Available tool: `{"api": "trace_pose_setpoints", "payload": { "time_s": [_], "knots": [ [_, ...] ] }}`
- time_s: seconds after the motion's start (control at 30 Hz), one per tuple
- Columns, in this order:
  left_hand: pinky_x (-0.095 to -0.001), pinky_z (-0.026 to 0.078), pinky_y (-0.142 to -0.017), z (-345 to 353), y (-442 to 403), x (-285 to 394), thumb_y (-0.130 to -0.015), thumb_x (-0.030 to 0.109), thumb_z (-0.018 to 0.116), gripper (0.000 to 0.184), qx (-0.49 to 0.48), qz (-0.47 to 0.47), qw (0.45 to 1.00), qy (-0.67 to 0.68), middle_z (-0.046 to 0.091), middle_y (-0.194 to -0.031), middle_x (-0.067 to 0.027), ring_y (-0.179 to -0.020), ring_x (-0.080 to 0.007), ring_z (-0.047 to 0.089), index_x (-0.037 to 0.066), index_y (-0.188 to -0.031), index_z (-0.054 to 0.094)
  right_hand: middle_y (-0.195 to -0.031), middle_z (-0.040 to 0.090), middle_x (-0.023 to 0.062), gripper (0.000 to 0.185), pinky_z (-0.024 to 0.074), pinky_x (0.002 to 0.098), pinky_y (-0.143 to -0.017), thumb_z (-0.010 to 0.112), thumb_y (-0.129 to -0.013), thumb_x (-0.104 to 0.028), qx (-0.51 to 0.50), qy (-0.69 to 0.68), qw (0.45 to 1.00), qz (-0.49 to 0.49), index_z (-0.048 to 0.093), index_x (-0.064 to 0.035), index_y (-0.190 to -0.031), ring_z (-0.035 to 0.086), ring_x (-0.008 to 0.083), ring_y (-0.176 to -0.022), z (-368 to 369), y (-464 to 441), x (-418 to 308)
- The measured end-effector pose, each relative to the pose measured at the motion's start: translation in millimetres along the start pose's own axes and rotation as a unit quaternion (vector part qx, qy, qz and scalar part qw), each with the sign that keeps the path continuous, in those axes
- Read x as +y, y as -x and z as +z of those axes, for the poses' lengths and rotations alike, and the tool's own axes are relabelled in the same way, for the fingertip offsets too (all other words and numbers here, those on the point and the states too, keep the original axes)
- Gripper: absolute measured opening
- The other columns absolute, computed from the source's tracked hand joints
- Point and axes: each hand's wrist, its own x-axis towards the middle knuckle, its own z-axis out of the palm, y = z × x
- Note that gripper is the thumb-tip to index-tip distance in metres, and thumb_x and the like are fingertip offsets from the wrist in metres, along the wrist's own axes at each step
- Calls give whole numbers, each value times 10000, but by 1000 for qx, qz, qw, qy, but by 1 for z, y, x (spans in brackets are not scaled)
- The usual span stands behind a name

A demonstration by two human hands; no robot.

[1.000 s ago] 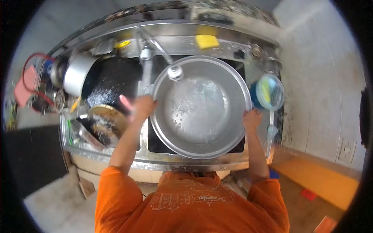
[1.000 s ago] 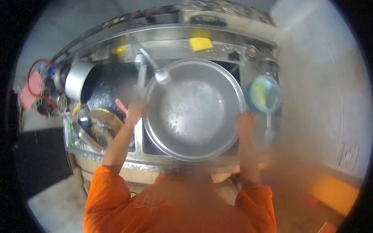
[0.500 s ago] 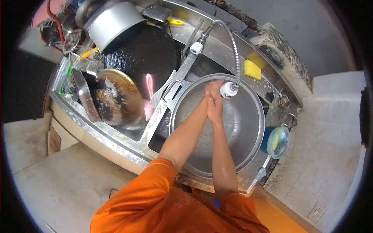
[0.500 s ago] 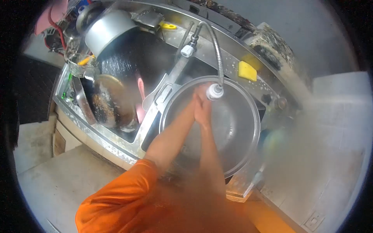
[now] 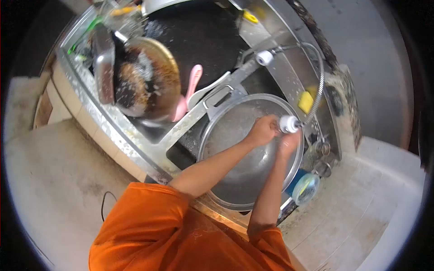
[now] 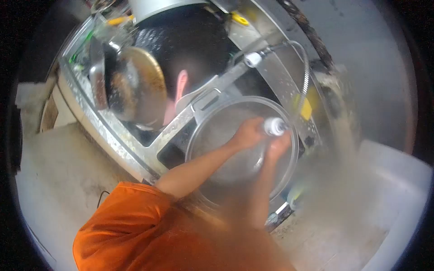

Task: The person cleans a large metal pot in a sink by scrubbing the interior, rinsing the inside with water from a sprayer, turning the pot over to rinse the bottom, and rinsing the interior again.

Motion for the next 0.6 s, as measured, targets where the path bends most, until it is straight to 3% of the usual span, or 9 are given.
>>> {"api": "trace_pose_setpoints", "payload": {
  "time_s": [0.03, 0.07, 0.1, 0.13, 0.2, 0.23, 0.33, 0.53, 0.6],
  "knots": [
    [-342, 499, -766, -21, 5, 6, -794, 115, 601, 189, 19, -6, 1000, 6, 666, -939, -114, -926, -208, 624, 18, -956, 616, -938, 606, 102, 383, 447, 324, -789, 405, -959, -257, 41, -142, 989, 11, 570, 56, -1104, 551, 176, -846, -4, 6, -59],
    [-340, 501, -765, -40, 9, 8, -794, 108, 581, 189, 144, 140, 967, -158, 660, -959, -113, -986, -214, 598, 19, -957, 620, -848, 621, 88, 448, 451, 309, -736, 385, -971, -319, 86, -279, 956, 29, 593, 65, -1069, 553, 146, -775, -12, 17, -117],
    [-338, 502, -764, -55, 11, 6, -795, 101, 560, 193, 255, 274, 872, -316, 654, -980, -112, -1045, -220, 571, 20, -958, 623, -733, 563, 56, 567, 414, 280, -682, 355, -982, -437, 32, -235, 970, -54, 610, 68, -1020, 496, 108, -705, -20, 16, -132],
    [-338, 502, -764, -60, 8, -2, -795, 101, 560, 193, 264, 259, 875, -311, 654, -980, -112, -1045, -220, 571, 20, -958, 623, -670, 511, 26, 498, 370, 254, -590, 456, -971, -408, -16, 14, 987, -161, 621, 61, -952, 449, 86, -639, -22, 29, -171],
    [-330, 504, -797, -68, -2, -22, -776, 99, 534, 218, 341, 129, 793, -488, 631, -1026, -112, -1114, -244, 521, 35, -960, 632, -630, 487, 12, 436, 352, 236, -558, 512, -955, -358, -41, 110, 982, -148, 618, 61, -894, 423, 77, -599, -2, 35, -205],
    [-330, 504, -797, -67, -2, -27, -776, 99, 534, 218, 352, 108, 795, -483, 631, -1026, -112, -1114, -244, 520, 35, -960, 632, -589, 462, -2, 384, 334, 217, -527, 568, -940, -307, -49, 198, 969, -137, 616, 60, -837, 398, 67, -559, 12, 40, -218],
    [-325, 497, -879, -95, -3, -19, -801, 121, 518, 320, 70, 63, 937, -336, 579, -1195, -145, -1128, -263, 538, 14, -1090, 602, -521, 475, -8, 331, 332, 218, -448, 636, -904, -242, -53, 173, 978, -101, 601, 44, -742, 413, 55, -474, 61, 62, -246],
    [-379, 512, -865, -107, 64, -41, -808, 107, 515, 286, 264, 114, 921, -264, 630, -1144, -128, -1141, -277, 552, 10, -1061, 606, -548, 572, 69, 368, 385, 275, -447, 666, -864, -282, -69, 210, 945, -243, 646, 53, -711, 492, 105, -475, 105, 46, -226],
    [-382, 500, -889, -139, 49, -18, -806, 108, 523, 329, 133, 15, 984, -116, 596, -1199, -139, -1160, -281, 542, 7, -1114, 578, -558, 590, 100, 372, 408, 306, -481, 674, -846, -283, -81, 261, 928, -254, 652, 67, -724, 510, 130, -487, 119, 53, -234]
  ]
}}
